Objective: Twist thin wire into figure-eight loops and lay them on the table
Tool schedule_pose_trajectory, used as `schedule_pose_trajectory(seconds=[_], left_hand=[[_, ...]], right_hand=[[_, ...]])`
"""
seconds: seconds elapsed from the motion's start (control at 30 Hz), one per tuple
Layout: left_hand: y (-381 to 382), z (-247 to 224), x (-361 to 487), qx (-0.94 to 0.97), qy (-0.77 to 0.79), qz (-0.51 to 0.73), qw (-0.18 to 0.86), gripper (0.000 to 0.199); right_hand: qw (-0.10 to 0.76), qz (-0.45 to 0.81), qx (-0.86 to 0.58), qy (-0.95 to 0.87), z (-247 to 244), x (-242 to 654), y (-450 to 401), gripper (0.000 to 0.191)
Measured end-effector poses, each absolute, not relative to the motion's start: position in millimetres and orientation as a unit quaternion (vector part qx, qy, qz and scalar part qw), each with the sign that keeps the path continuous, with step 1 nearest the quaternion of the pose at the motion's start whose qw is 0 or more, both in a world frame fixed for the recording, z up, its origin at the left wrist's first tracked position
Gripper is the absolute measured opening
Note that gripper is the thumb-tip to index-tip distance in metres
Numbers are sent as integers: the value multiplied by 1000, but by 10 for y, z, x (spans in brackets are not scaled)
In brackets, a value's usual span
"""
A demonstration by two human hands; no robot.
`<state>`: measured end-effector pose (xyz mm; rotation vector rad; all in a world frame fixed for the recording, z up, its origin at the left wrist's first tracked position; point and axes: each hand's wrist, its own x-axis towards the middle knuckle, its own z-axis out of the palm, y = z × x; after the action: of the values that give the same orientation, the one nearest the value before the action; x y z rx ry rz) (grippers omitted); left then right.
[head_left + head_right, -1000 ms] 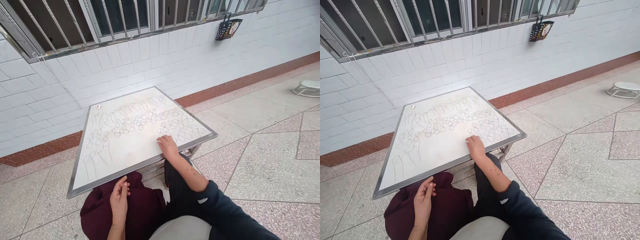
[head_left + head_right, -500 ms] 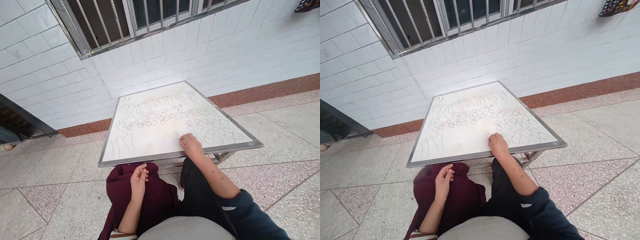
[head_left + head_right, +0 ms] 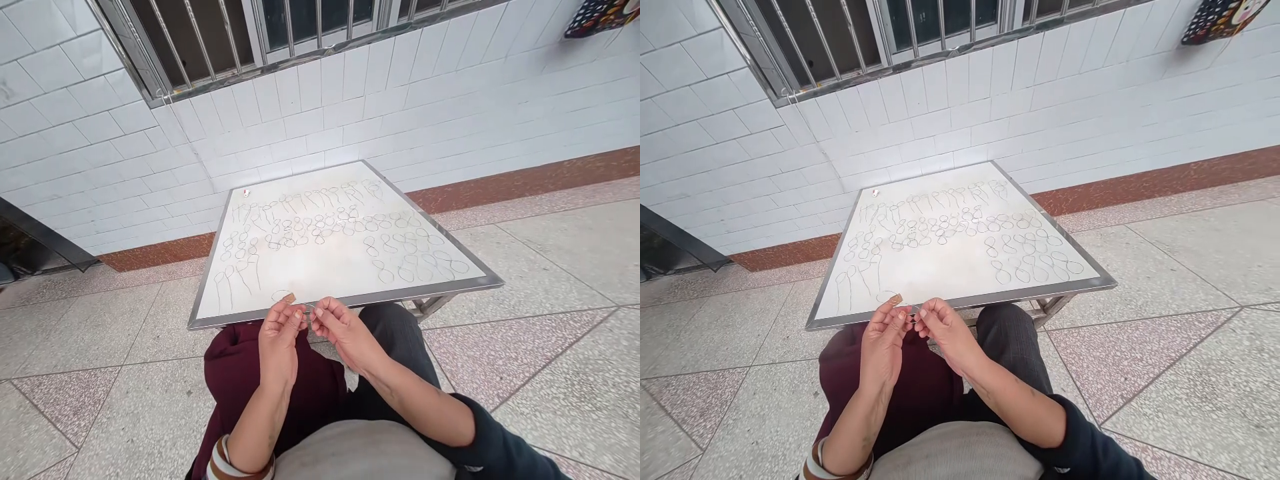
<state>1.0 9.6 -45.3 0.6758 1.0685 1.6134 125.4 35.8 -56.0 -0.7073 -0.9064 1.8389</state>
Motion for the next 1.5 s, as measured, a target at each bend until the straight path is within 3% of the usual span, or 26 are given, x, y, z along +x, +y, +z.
schedule_pose_trajectory(seconds=[0.5,0.77,1.1,1.23,1.4,1.5], left_hand=[[-74,-488,-69,287,477,674,485,38],[-116,-534,-96,343,505,674,416,41],[-180,-444,-126,501,586,514,376,43],[-172,-457,-132,517,586,483,394,47],[-157,-455,-147,490,559,518,423,45],[-157,-448,-153,476,552,527,437,45]], right_hand=[[434,679,-273,-525,-641,1249,297,18],[396,646,-280,-589,-705,1271,266,17],[419,594,-300,-617,-601,1366,375,30],[391,599,-316,-624,-623,1416,411,22],[394,625,-322,-591,-646,1410,411,35],[387,600,-328,-619,-642,1407,415,22]])
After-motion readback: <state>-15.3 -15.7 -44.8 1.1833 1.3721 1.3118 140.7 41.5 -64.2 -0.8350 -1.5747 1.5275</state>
